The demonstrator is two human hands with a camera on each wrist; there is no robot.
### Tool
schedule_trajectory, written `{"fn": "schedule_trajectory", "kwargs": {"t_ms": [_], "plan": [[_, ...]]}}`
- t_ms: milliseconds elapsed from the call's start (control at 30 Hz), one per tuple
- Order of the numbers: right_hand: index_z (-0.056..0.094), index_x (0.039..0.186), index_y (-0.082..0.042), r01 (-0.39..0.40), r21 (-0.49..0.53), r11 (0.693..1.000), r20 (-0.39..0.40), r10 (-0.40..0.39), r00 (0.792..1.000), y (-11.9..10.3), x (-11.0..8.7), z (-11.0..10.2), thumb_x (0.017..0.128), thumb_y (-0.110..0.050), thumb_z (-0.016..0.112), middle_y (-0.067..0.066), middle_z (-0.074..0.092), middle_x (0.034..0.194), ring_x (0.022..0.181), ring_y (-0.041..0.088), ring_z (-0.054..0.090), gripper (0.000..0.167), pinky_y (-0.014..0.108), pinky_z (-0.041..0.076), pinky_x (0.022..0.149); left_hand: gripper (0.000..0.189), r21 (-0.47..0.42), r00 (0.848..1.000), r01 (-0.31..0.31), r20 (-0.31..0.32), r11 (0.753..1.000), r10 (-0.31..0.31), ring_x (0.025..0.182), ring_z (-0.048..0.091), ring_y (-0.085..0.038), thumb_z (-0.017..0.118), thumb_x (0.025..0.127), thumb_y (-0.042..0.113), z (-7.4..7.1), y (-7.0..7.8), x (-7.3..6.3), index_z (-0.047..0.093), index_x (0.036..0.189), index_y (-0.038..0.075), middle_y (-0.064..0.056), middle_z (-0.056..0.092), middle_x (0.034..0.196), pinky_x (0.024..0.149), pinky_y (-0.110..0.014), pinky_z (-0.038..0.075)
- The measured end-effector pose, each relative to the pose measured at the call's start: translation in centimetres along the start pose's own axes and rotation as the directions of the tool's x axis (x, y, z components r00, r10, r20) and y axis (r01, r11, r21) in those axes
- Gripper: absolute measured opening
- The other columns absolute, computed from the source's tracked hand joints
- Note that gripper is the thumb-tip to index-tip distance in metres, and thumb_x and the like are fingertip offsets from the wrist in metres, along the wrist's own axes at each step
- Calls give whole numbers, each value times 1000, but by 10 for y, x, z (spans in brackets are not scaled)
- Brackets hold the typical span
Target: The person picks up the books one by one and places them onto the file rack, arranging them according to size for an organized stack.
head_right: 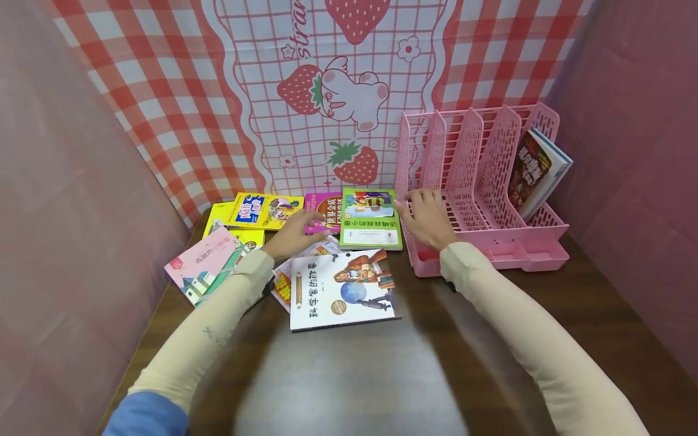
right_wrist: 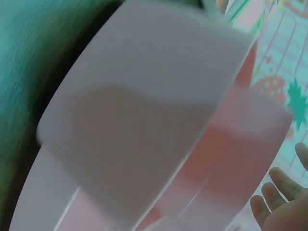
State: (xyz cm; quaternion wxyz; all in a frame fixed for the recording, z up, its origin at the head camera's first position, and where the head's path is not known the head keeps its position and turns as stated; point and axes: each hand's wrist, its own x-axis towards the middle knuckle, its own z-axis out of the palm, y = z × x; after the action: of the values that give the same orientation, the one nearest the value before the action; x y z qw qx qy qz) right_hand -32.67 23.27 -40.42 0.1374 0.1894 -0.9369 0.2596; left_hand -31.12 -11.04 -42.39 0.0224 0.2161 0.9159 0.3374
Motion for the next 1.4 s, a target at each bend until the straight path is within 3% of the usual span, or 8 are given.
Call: {"fn": "schedule_trajectory", "kwargs": {"t_ms": [233,433,733,1067,1167,1333,1400], "plan": [[53,134,3,64,-3,998,86,-64,994,-30,6,26,109,-48,42,28,48,140,132,45,36,58,61,27,111,49,-11,1000,17,10,1000,-17,126,53,-36,68,101,29,-6,-16,-15,56,140,3,-17,55,139,104,-49,46],[51,136,1,98,22,995,157,-101,982,-59,9,44,110,-48,40,26,46,145,138,44,34,57,61,24,115,50,-1,999,35,29,999,-35,119,59,-28,69,100,31,-16,-29,-29,58,138,-1,-15,60,133,103,-43,49],[51,139,0,129,117,985,208,-151,966,-97,4,70,110,-42,44,24,47,145,139,42,34,52,59,24,117,36,0,993,103,59,995,-103,115,61,-24,69,100,34,-35,-45,-48,66,125,8,-7,67,122,102,-44,50],[51,143,-4,146,117,982,303,-175,937,-113,-2,93,109,-51,40,19,51,144,133,38,40,58,56,30,114,26,4,989,123,79,992,-122,109,62,-22,69,100,34,-43,-61,-61,69,114,12,-4,69,113,99,-44,51],[49,145,-6,143,106,984,404,-174,898,-113,-1,91,108,-51,44,17,58,137,127,35,46,58,55,36,109,26,19,985,139,100,990,-141,105,62,-21,68,100,37,-43,-63,-65,70,112,14,-1,69,111,97,-43,51],[52,144,-6,192,8,981,599,-158,785,-106,3,78,103,-47,59,14,64,130,123,35,53,58,54,43,106,23,61,983,140,112,988,-147,97,63,-17,67,101,37,-41,-64,-69,72,108,15,1,70,104,92,-39,52],[54,143,-6,210,-48,977,638,-132,758,-101,5,73,101,-47,64,13,63,130,123,36,54,59,54,43,106,21,68,981,141,122,988,-148,96,63,-16,67,101,35,-40,-64,-70,72,107,16,2,70,102,91,-38,52]]}}
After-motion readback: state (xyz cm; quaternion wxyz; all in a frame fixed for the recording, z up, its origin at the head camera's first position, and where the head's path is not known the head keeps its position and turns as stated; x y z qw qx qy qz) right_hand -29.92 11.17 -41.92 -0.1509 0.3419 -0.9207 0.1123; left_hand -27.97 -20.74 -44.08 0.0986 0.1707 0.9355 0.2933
